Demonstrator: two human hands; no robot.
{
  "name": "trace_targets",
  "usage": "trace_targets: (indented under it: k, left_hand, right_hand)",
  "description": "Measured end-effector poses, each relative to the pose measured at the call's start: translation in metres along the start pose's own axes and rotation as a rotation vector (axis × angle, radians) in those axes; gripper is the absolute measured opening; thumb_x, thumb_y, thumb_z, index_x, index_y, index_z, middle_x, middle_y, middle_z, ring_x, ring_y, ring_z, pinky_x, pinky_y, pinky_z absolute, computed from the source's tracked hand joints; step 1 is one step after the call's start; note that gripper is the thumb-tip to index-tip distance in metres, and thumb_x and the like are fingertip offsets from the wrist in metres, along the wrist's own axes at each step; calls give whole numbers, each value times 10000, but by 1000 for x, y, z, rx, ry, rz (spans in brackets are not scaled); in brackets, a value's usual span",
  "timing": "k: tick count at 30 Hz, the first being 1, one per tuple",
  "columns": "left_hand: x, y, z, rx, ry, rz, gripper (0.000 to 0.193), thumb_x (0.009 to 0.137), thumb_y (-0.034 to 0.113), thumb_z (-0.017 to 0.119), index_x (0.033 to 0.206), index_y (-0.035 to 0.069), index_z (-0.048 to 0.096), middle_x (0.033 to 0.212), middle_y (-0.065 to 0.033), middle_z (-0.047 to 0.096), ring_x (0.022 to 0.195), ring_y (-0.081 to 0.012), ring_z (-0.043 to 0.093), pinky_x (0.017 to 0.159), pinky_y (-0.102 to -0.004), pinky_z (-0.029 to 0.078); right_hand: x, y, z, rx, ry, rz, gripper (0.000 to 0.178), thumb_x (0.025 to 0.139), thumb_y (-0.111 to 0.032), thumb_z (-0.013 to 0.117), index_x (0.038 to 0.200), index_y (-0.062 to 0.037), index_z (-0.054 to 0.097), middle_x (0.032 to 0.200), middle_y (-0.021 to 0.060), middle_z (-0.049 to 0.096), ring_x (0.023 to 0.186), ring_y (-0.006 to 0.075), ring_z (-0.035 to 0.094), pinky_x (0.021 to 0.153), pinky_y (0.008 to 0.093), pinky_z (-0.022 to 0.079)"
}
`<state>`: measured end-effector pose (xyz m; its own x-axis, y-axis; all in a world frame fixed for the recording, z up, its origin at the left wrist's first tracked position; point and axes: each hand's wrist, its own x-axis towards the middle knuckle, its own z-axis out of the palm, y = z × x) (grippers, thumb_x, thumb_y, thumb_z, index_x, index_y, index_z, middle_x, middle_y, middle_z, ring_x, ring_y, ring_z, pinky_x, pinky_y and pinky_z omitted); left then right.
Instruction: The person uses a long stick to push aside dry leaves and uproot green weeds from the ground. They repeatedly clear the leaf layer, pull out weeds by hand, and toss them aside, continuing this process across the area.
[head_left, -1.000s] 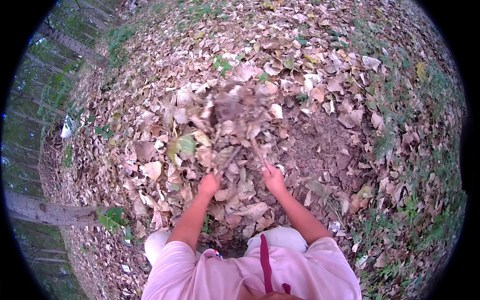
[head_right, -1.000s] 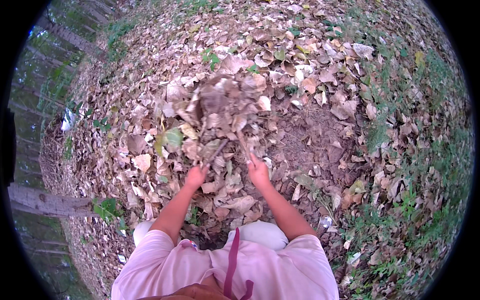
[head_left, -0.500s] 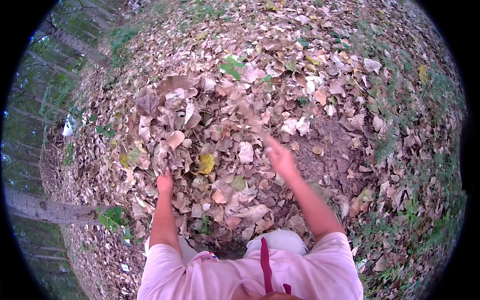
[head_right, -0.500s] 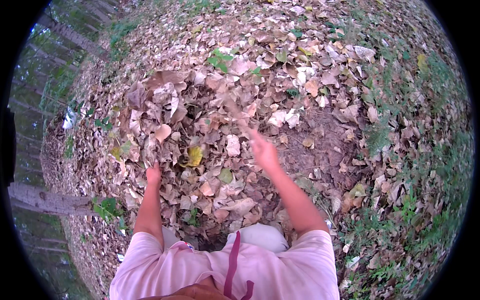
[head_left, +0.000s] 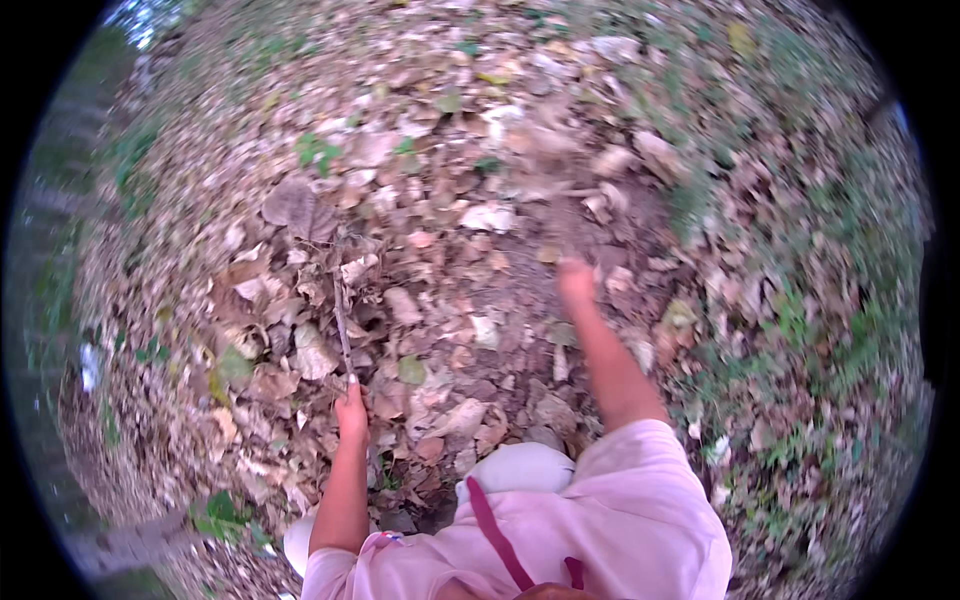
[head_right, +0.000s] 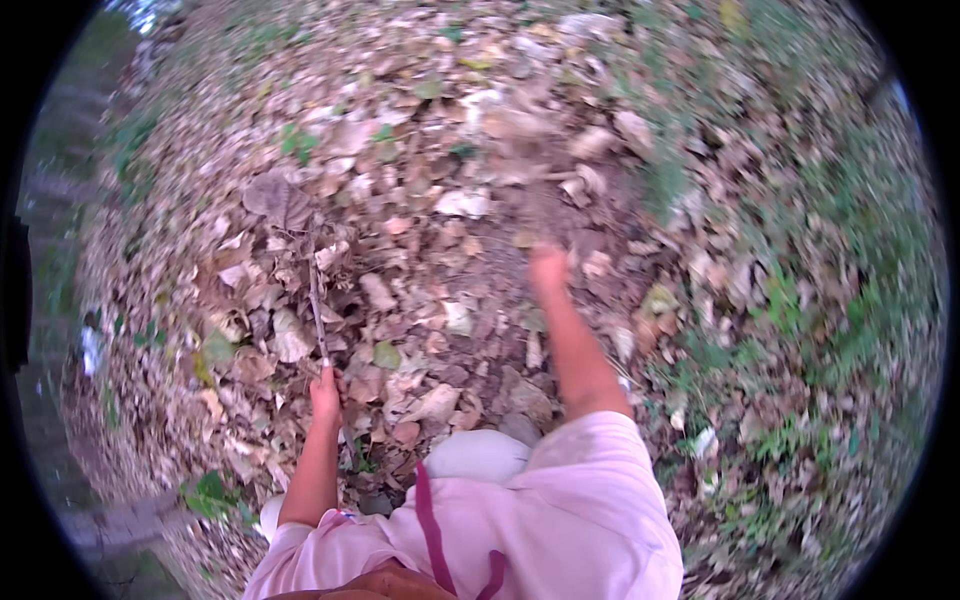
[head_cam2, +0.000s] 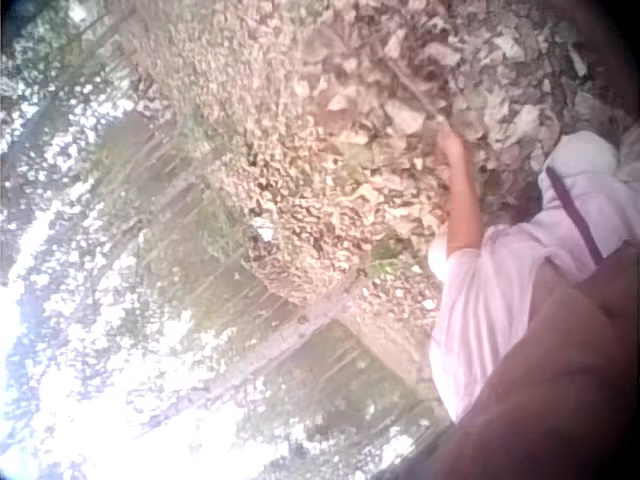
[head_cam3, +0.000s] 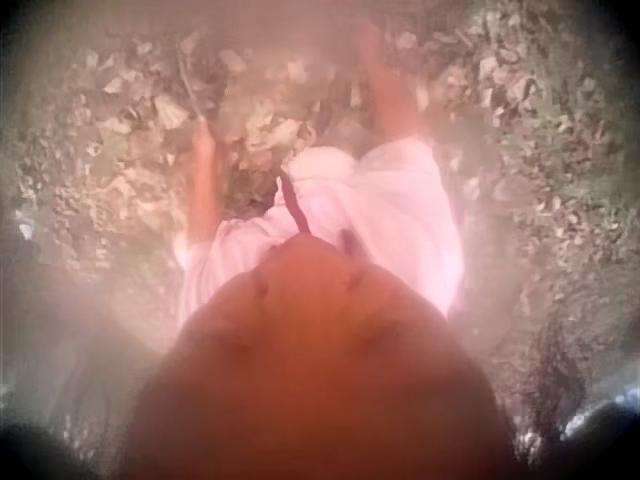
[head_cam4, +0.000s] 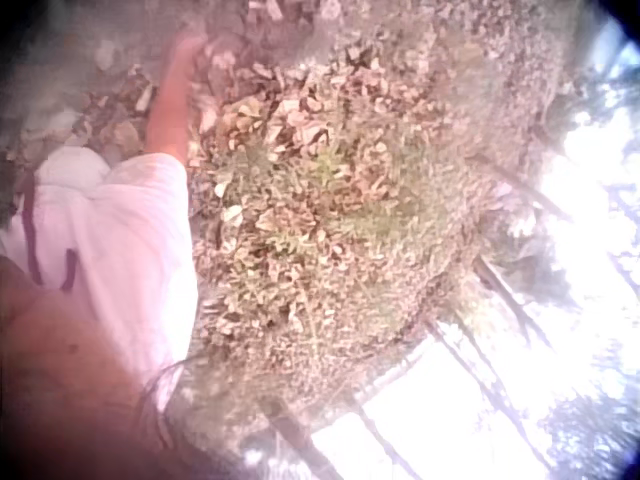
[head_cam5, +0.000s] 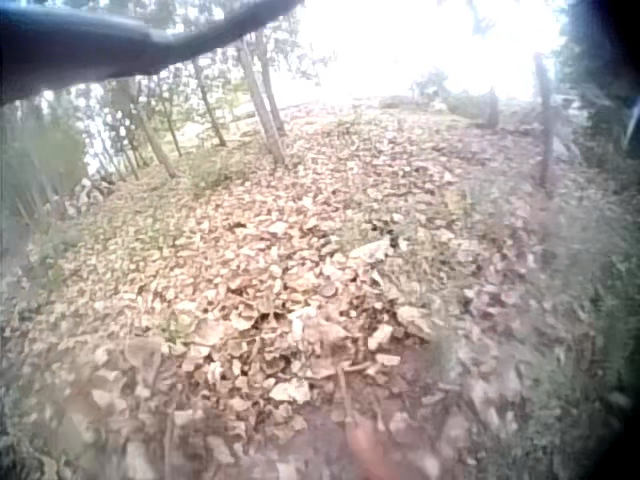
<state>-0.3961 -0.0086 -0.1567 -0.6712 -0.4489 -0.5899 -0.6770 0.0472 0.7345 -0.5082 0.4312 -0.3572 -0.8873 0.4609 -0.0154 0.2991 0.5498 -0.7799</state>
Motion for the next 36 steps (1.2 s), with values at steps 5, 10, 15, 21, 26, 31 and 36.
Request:
trace_targets:
  k: [5,10,15,21,26,31,36]
  left_hand:
    - [-43,21,39,174,-189,96,384,894,385,468,702,60,537,514,26,433,404,-64,371,377,-219,277]
    - [-59,33,71,353,-318,192,425,887,395,480,694,27,571,503,30,430,426,-67,382,397,-236,292]
    - [-50,-25,67,712,-412,287,478,861,427,491,696,-12,585,518,-70,517,473,-172,502,464,-329,383]
    - [-63,-75,69,1368,-567,573,499,830,453,458,905,-27,570,766,-239,600,744,-385,590,668,-478,459]
    - [-25,-47,30,1452,-321,405,520,836,469,446,892,-28,586,832,-257,601,810,-390,586,724,-469,459]
    - [13,-17,-54,1375,108,346,488,844,461,444,890,0,595,896,-245,599,858,-399,574,757,-468,448]
    - [5,1,-141,1171,469,154,437,841,391,437,904,-16,583,910,-261,582,882,-397,558,769,-474,427]
  right_hand:
    - [-127,-205,21,127,-675,51,288,845,-296,510,1094,-159,559,717,135,628,579,227,584,562,384,478]
    - [-114,-193,-35,29,-592,-240,348,870,-269,477,1215,-228,511,1022,123,617,731,241,620,677,362,518]
    - [-50,-80,-124,254,135,335,349,853,-247,501,1178,-124,541,860,197,626,669,294,621,602,381,472]
    - [-75,5,-148,65,314,328,382,820,-190,512,1138,22,530,783,239,614,674,320,618,610,378,467]
    - [-129,-69,-69,55,-147,266,364,812,-259,521,1154,-140,556,759,245,592,701,382,589,631,442,470]
    - [-156,-153,-23,91,-545,-28,387,824,-246,532,1202,-161,519,820,219,604,754,368,592,694,404,474]
    - [-90,-164,-40,383,-263,-12,371,837,-179,535,1196,-84,520,1183,189,525,1042,184,560,864,294,429]
